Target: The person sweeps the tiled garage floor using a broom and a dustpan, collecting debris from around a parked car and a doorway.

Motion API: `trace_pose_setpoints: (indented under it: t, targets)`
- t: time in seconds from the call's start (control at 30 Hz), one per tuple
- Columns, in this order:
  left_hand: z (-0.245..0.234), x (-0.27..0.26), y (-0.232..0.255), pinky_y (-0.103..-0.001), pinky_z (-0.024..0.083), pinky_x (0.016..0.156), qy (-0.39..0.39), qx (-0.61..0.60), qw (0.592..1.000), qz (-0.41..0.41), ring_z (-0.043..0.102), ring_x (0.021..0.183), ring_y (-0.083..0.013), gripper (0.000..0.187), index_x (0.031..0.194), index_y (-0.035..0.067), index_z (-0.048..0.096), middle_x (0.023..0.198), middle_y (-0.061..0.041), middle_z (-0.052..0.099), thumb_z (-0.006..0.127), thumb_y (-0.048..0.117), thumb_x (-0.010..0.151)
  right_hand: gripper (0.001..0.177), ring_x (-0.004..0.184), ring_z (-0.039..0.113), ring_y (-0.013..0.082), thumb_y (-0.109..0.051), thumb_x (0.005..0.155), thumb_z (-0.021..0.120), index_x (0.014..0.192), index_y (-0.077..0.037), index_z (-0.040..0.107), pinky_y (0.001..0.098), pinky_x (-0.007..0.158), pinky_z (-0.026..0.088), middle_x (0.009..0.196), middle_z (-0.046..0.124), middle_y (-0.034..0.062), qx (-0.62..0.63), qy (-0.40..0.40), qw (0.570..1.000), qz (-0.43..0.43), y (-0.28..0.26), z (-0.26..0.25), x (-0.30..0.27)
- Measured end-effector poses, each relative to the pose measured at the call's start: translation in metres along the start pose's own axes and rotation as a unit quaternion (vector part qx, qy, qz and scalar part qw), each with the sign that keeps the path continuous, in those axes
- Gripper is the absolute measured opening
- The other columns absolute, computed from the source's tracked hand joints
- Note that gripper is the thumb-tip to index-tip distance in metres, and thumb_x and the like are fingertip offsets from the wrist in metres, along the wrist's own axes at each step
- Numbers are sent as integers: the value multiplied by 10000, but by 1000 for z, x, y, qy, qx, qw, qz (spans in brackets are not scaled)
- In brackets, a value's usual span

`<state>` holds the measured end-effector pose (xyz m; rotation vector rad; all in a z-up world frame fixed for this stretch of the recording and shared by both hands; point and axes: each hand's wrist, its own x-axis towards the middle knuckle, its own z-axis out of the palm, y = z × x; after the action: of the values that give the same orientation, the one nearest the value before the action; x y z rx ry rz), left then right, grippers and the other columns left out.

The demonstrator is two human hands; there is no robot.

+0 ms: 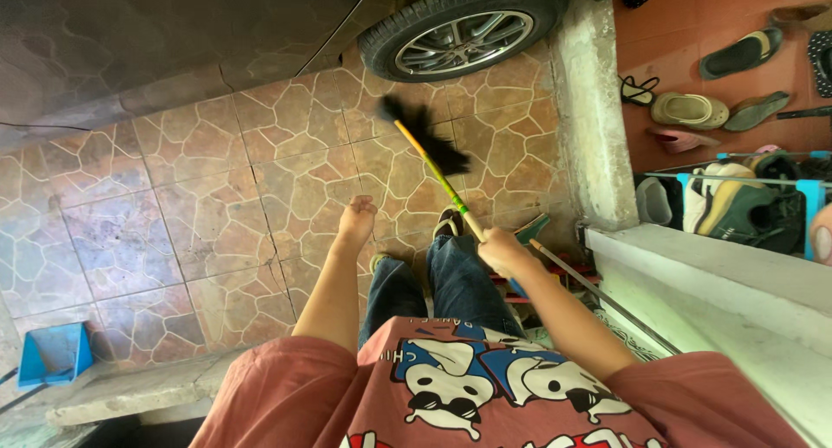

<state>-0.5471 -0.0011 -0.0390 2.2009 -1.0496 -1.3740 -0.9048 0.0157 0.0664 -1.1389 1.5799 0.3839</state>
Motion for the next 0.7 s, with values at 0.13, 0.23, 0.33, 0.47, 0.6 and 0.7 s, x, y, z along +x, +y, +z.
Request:
trace_pose_setpoints:
  t: [0.13,0.23,0.33,0.47,0.6,0.7]
  targets:
    - [-6,-3,16,-351,521,886,10,-9,1000,-12,691,989,-221,363,1265,124,648,1046,-80,750,569,211,922,272,477,554,217,-248,998,546,1240,-143,611,391,450,475,645,573,94,50,0,996,71,-7,-51,-73]
    - [-14,-10,28,-343,513,888,22,-22,999,-12,684,996,-216,373,1279,134,644,1052,-77,745,575,213,921,250,515,637,240,-268,967,586,1166,-127,643,383,492,517,686,658,109,-2,105,994,28,10,-74,-76]
    - [-15,-19,20,-338,516,877,26,-45,999,-13,686,987,-210,378,1275,128,643,1047,-68,743,582,212,911,256,552,674,343,-236,977,545,1119,-38,626,490,481,530,725,695,203,57,109,990,74,14,-79,-40]
    - [-7,-31,-19,-339,531,844,29,-77,996,-38,689,942,-210,390,1281,106,631,1033,-63,749,563,215,913,252,557,666,329,-126,904,566,1023,69,672,469,487,518,709,678,230,63,112,991,25,-24,-65,27]
    - [-5,-52,-70,-313,521,886,23,-80,996,-34,695,980,-191,395,1271,66,647,1054,-100,763,585,205,906,268,559,673,324,-116,903,566,1042,85,677,460,498,528,717,681,230,59,64,996,15,-82,-3,55]
    - [-11,-65,-86,-328,527,872,20,-82,994,-71,693,985,-205,421,1294,68,633,1099,-108,747,593,204,898,279,557,679,310,-121,905,565,1080,72,667,446,505,543,720,684,216,13,54,998,-21,-97,36,39]
